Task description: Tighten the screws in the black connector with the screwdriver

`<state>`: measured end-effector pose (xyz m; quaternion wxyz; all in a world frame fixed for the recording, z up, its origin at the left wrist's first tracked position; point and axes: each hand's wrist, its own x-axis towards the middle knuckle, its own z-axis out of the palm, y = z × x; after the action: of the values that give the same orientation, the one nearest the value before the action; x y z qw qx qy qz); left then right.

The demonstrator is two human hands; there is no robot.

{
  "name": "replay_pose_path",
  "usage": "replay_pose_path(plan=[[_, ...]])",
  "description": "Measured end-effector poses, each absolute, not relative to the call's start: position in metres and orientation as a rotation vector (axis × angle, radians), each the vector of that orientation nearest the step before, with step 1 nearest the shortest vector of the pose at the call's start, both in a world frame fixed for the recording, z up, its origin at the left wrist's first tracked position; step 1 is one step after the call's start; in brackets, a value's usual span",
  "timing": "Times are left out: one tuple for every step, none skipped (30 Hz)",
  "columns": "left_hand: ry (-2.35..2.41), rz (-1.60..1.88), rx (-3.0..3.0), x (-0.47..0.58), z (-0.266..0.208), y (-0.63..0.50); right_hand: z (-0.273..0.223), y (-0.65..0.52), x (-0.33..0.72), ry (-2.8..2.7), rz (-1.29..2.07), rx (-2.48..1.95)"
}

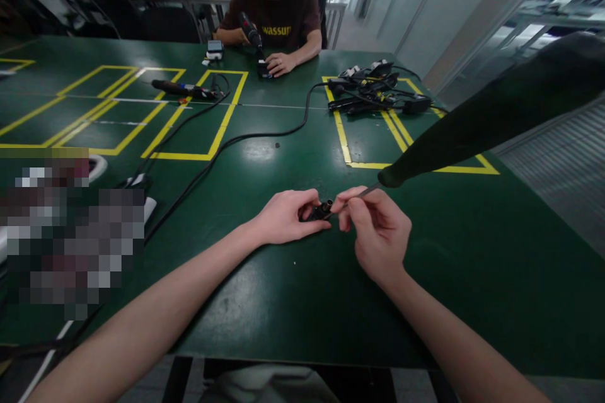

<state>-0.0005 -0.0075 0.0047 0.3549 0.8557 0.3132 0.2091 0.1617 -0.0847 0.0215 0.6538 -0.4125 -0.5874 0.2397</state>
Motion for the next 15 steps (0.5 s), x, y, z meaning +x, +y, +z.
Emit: replay_pose_path(plan=[[0.806,0.539,2.209,-0.0005,0.0047,-0.0076,0.0207,-0.085,0.1624,-1.35,0.532,-0.946],[0.803,0.54,2.209,-0.0005,0.0046,-0.0078,0.0201,-0.0853,0.1632,-1.373,0.514,-0.96],[0.802,0.545,2.209,-0.0005,0.0045,-0.0079,0.0195,-0.0855,0.1641,-1.401,0.491,-0.974],[0.802,0.549,2.21,-0.0004,0.0042,-0.008,0.019,-0.0856,0.165,-1.429,0.466,-0.986],[0.803,0.554,2.212,-0.0004,0.0039,-0.0081,0.0185,-0.0856,0.1659,-1.456,0.446,-0.992],[0.804,0.557,2.214,-0.0003,0.0036,-0.0081,0.0181,-0.0855,0.1667,-1.476,0.432,-0.992],[0.805,0.558,2.217,-0.0001,0.0033,-0.0081,0.0177,-0.0853,0.1673,-1.488,0.43,-0.988],[0.808,0.558,2.221,0.0,0.0031,-0.0081,0.0174,-0.085,0.1677,-1.491,0.438,-0.983],[0.81,0.556,2.223,0.0,0.0029,-0.0082,0.0173,-0.0846,0.1678,-1.488,0.453,-0.985],[0.813,0.554,2.223,0.0001,0.0029,-0.0083,0.0174,-0.0841,0.1678,-1.477,0.465,-0.995],[0.817,0.552,2.221,0.0001,0.0031,-0.0084,0.0177,-0.0837,0.1677,-1.462,0.47,-1.007],[0.82,0.548,2.218,0.0,0.0033,-0.0086,0.0184,-0.0832,0.1675,-1.443,0.465,-1.022],[0.822,0.543,2.214,-0.0001,0.0037,-0.0087,0.0194,-0.0828,0.1675,-1.428,0.449,-1.035],[0.823,0.539,2.211,-0.0002,0.0041,-0.0087,0.0206,-0.0825,0.1674,-1.418,0.424,-1.043],[0.822,0.537,2.209,-0.0003,0.0045,-0.0088,0.022,-0.0822,0.1675,-1.416,0.397,-1.045]])
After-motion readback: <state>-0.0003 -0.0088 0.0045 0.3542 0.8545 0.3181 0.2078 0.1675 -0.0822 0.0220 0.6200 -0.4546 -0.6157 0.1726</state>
